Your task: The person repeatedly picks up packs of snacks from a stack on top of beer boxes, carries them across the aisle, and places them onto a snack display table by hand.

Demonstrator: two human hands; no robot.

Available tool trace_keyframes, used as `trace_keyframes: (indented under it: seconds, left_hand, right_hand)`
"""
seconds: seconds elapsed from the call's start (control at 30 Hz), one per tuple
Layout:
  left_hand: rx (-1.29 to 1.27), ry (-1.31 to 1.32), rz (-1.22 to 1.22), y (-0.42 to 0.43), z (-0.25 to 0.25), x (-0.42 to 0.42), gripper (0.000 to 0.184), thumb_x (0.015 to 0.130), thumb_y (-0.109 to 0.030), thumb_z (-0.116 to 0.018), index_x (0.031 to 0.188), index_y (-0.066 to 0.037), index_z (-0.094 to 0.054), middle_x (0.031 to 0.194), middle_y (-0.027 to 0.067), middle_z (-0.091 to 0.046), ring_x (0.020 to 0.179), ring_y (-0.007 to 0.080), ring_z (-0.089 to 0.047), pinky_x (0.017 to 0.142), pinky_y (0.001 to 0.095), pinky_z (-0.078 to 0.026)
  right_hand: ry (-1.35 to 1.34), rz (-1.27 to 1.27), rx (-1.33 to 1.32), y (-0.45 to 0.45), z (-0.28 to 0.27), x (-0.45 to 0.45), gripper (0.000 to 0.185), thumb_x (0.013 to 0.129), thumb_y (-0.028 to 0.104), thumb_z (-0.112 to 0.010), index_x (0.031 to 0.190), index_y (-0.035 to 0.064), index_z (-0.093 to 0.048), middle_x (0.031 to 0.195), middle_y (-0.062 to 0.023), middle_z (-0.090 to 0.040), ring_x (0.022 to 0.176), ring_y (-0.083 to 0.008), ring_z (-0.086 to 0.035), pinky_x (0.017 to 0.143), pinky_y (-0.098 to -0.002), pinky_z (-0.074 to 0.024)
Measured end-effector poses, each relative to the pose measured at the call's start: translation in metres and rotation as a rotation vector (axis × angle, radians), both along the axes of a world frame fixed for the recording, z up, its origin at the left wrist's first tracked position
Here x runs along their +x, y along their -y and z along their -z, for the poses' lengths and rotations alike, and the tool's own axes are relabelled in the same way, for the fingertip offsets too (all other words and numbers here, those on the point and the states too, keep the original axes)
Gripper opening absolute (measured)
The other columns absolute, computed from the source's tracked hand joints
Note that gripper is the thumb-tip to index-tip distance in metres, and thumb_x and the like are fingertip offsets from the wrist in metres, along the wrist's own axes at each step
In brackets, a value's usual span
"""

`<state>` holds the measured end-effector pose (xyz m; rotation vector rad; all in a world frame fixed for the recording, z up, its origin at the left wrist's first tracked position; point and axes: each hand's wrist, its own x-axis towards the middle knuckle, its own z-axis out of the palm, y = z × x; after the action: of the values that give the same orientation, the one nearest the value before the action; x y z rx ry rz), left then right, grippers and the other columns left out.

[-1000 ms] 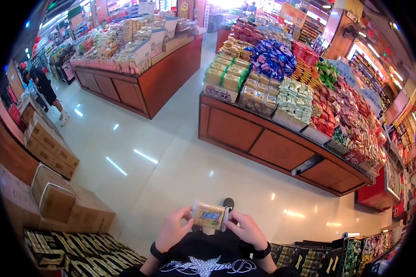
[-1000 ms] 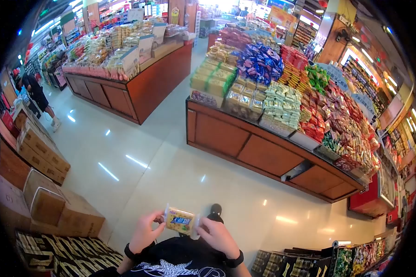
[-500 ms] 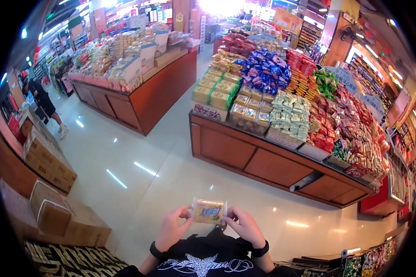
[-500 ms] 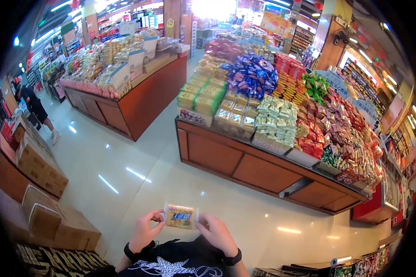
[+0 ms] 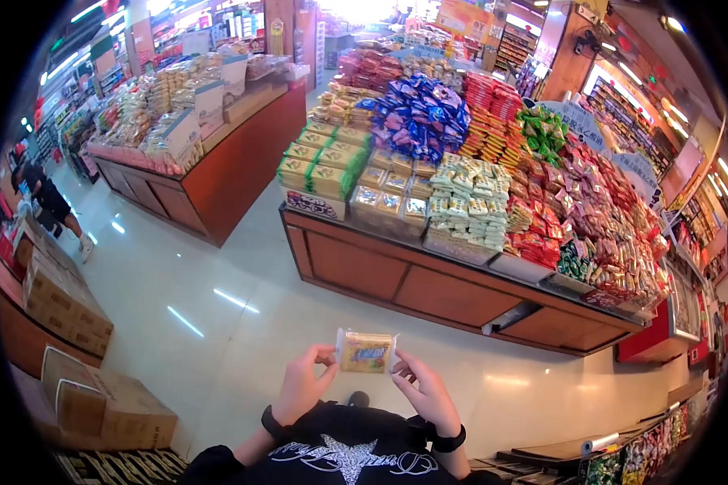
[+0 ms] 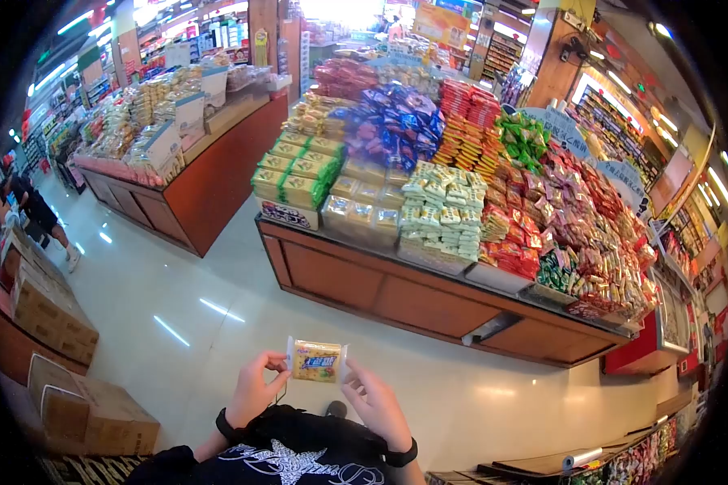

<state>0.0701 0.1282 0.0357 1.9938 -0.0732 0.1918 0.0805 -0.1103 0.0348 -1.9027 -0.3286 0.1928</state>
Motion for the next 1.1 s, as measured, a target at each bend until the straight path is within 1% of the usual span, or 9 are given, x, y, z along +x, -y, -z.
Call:
trace_keyframes:
  seconds: [0.23, 0.3, 0.5, 0.63, 0.73, 0.8, 0.93, 1.0, 1.1]
  left_hand:
    - [0.178, -0.002, 0.068, 0.025, 0.005, 0.044, 0.024, 0.082, -0.003, -0.067, 0.105, -0.001, -0.061, 0.084, 0.0116, -0.066, 0.081, 0.026, -0.065, 0.075, 0.0343, -0.05]
    - [0.257, 0.041, 0.106, 0.025, 0.011, 0.059, 0.025, 0.081, -0.001, -0.066, 0.105, -0.002, -0.061, 0.085, 0.0121, -0.065, 0.083, 0.0289, -0.064, 0.076, 0.0365, -0.05]
    - [0.23, 0.105, 0.135, 0.017, 0.013, 0.12, 0.026, 0.082, -0.002, -0.064, 0.108, -0.002, -0.061, 0.086, 0.0118, -0.065, 0.084, 0.0311, -0.063, 0.076, 0.0392, -0.049]
    - [0.193, 0.125, 0.188, 0.001, 0.013, 0.173, 0.028, 0.084, -0.003, -0.062, 0.112, -0.002, -0.061, 0.091, 0.0127, -0.065, 0.085, 0.0314, -0.063, 0.077, 0.0385, -0.05]
    - [0.202, 0.12, 0.208, -0.015, 0.008, 0.208, 0.031, 0.085, -0.003, -0.06, 0.117, -0.002, -0.061, 0.095, 0.0134, -0.064, 0.088, 0.0312, -0.063, 0.076, 0.0373, -0.05]
    - [0.2, 0.14, 0.265, -0.027, 0.005, 0.228, 0.035, 0.086, -0.006, -0.059, 0.121, -0.005, -0.059, 0.093, 0.0135, -0.062, 0.086, 0.0343, -0.061, 0.073, 0.0413, -0.049]
    - [0.2, 0.142, 0.3, -0.048, 0.011, 0.263, 0.037, 0.086, -0.007, -0.059, 0.123, -0.006, -0.058, 0.093, 0.0141, -0.06, 0.086, 0.0347, -0.06, 0.073, 0.042, -0.049]
    - [0.247, 0.043, 0.324, -0.058, 0.009, 0.276, 0.04, 0.086, -0.004, -0.06, 0.126, -0.002, -0.056, 0.1, 0.015, -0.063, 0.091, 0.0317, -0.063, 0.078, 0.0366, -0.051]
    - [0.233, -0.006, 0.35, -0.065, 0.018, 0.292, 0.041, 0.086, -0.004, -0.059, 0.127, -0.002, -0.055, 0.099, 0.0152, -0.062, 0.091, 0.0315, -0.063, 0.078, 0.0368, -0.051]
  right_hand:
    - [-0.045, 0.026, -0.048, 0.019, 0.013, 0.02, 0.052, 0.088, 0.007, -0.062, 0.137, 0.0017, -0.046, 0.11, -0.0123, -0.062, 0.095, -0.0204, -0.061, 0.08, -0.0301, -0.0493]
    - [0.005, 0.031, -0.097, 0.018, 0.013, 0.031, 0.056, 0.087, 0.007, -0.064, 0.139, 0.002, -0.045, 0.114, -0.0141, -0.06, 0.1, -0.023, -0.059, 0.086, -0.0324, -0.0486]
    - [0.054, 0.049, -0.202, 0.006, 0.011, 0.086, 0.058, 0.086, 0.008, -0.065, 0.14, 0.0025, -0.043, 0.116, -0.015, -0.059, 0.108, -0.0264, -0.058, 0.095, -0.035, -0.0449]
    - [0.145, 0.053, -0.258, -0.006, 0.004, 0.135, 0.06, 0.086, 0.008, -0.065, 0.141, 0.0035, -0.042, 0.117, -0.0152, -0.059, 0.111, -0.0264, -0.057, 0.096, -0.035, -0.0447]
    - [0.079, 0.028, -0.171, -0.016, 0.005, 0.169, 0.063, 0.087, 0.008, -0.065, 0.144, 0.0048, -0.038, 0.119, -0.0157, -0.058, 0.112, -0.0266, -0.057, 0.096, -0.0357, -0.0447]
    - [0.067, 0.009, -0.137, -0.023, 0.011, 0.19, 0.066, 0.087, 0.007, -0.064, 0.146, 0.0064, -0.035, 0.12, -0.016, -0.057, 0.113, -0.0267, -0.057, 0.095, -0.0363, -0.0454]
    - [0.024, 0.003, -0.126, -0.045, 0.011, 0.225, 0.067, 0.087, 0.007, -0.064, 0.147, 0.0068, -0.034, 0.121, -0.0158, -0.056, 0.114, -0.0267, -0.057, 0.093, -0.0362, -0.0464]
    - [-0.004, 0.016, -0.107, -0.056, 0.013, 0.237, 0.067, 0.088, 0.007, -0.064, 0.147, 0.0072, -0.033, 0.12, -0.0155, -0.055, 0.114, -0.0267, -0.057, 0.092, -0.0358, -0.0472]
    - [-0.005, 0.003, -0.142, -0.061, 0.025, 0.253, 0.069, 0.087, 0.007, -0.065, 0.148, 0.0074, -0.032, 0.119, -0.0155, -0.055, 0.115, -0.0268, -0.057, 0.092, -0.0357, -0.0474]
